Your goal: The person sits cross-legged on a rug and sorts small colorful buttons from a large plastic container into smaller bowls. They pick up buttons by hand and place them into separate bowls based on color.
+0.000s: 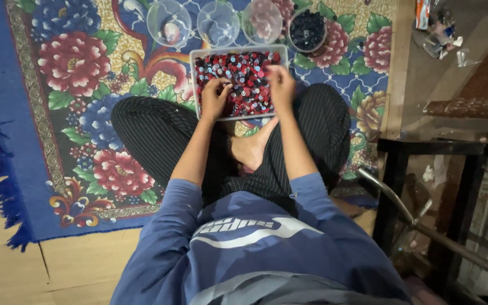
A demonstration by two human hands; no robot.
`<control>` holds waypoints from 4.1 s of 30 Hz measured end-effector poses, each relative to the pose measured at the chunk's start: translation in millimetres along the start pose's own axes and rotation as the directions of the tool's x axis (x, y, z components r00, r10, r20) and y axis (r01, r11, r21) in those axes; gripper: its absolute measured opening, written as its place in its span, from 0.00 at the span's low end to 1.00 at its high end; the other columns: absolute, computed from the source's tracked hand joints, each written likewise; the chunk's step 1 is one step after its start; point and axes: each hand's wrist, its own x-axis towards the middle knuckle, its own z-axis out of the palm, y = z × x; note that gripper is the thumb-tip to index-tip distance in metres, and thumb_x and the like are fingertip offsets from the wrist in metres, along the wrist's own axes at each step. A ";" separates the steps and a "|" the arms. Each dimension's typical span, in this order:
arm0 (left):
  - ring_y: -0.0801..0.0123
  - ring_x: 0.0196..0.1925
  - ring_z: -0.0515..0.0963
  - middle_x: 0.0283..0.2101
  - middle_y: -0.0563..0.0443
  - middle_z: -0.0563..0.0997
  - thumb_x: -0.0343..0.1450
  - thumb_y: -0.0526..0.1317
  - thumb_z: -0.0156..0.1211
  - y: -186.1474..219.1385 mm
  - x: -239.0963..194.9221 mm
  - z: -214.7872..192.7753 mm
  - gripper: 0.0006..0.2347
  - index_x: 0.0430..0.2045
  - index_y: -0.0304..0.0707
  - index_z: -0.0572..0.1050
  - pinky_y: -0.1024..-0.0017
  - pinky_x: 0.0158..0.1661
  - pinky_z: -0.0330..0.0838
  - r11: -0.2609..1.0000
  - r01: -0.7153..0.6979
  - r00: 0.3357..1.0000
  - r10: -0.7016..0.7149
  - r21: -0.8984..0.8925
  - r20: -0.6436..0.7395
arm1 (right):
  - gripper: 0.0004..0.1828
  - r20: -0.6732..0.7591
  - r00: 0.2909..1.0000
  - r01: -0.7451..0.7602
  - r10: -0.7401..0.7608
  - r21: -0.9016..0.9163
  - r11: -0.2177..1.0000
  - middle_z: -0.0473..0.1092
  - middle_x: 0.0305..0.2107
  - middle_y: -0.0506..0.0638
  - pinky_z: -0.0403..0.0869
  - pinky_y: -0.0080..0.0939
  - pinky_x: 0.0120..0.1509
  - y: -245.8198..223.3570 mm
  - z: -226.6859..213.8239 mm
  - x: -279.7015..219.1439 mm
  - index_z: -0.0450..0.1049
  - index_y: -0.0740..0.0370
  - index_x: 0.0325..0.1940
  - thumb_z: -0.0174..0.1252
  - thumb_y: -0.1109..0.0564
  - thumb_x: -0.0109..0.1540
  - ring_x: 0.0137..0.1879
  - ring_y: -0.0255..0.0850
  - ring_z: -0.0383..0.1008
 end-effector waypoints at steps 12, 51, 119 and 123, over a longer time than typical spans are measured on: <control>0.48 0.43 0.80 0.36 0.47 0.82 0.68 0.35 0.69 -6.0 -14.6 2.1 0.07 0.38 0.46 0.82 0.56 0.51 0.70 0.965 -0.242 0.959 0.222 0.101 0.179 | 0.21 0.455 0.838 -0.333 0.300 -0.009 0.943 0.78 0.46 0.60 0.81 0.48 0.54 -6.3 51.0 -45.7 0.81 0.47 0.57 0.72 0.56 0.60 0.51 0.54 0.79; 0.46 0.65 0.64 0.62 0.47 0.70 0.67 0.52 0.69 32.2 -23.9 1.9 0.24 0.57 0.52 0.72 0.46 0.63 0.59 0.846 -0.113 0.985 0.025 0.522 0.173 | 0.33 0.170 0.985 0.103 -0.022 -0.484 0.869 0.62 0.64 0.74 0.63 0.74 0.70 49.1 28.1 -32.3 0.73 0.53 0.67 0.72 0.49 0.58 0.69 0.81 0.56; 0.59 0.51 0.80 0.44 0.54 0.86 0.74 0.47 0.63 -19.5 -17.7 4.1 0.09 0.47 0.59 0.77 0.61 0.56 0.68 0.978 -0.026 0.995 0.006 0.209 0.098 | 0.09 -0.297 0.925 -0.285 0.236 -0.134 0.949 0.79 0.42 0.54 0.74 0.47 0.62 67.5 71.7 -57.7 0.85 0.50 0.45 0.67 0.55 0.61 0.54 0.48 0.79; 0.58 0.49 0.81 0.40 0.54 0.86 0.72 0.49 0.66 -20.2 -15.8 5.2 0.10 0.45 0.60 0.78 0.60 0.55 0.69 0.982 -0.017 0.997 0.003 0.189 0.076 | 0.07 -0.441 0.877 -0.361 0.190 -0.345 0.866 0.72 0.52 0.46 0.66 0.48 0.71 105.6 93.4 -59.1 0.86 0.39 0.40 0.71 0.49 0.57 0.63 0.47 0.72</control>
